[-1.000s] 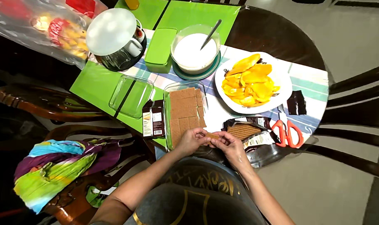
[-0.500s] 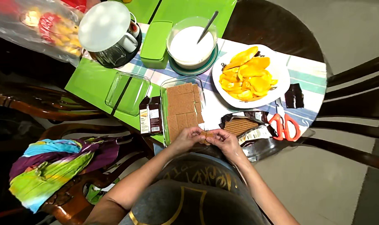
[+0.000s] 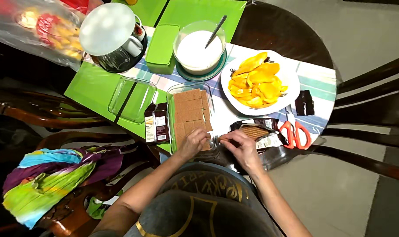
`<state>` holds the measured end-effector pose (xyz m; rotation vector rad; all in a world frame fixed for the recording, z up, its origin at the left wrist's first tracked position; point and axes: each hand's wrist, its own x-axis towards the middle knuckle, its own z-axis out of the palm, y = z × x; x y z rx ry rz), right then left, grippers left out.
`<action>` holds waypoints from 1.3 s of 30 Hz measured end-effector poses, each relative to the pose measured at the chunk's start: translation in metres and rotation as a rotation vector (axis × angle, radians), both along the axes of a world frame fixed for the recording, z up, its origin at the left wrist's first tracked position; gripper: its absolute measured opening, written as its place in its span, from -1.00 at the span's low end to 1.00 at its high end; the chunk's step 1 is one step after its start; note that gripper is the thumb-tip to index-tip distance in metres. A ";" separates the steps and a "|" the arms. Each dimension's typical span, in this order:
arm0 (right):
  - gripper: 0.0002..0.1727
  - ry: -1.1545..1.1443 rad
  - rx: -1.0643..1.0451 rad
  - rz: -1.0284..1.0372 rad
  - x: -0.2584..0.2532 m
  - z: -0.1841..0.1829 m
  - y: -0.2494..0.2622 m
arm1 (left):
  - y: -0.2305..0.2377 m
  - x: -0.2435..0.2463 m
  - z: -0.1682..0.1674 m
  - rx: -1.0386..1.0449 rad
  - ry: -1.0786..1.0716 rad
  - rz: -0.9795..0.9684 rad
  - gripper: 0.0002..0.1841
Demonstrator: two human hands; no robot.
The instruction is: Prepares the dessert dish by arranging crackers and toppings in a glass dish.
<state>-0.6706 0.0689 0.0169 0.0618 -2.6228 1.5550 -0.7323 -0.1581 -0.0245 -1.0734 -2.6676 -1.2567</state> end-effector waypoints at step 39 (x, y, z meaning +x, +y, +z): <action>-0.81 0.077 0.886 0.365 -0.037 -0.024 -0.037 | -0.050 0.014 -0.017 -0.131 0.040 0.034 -0.82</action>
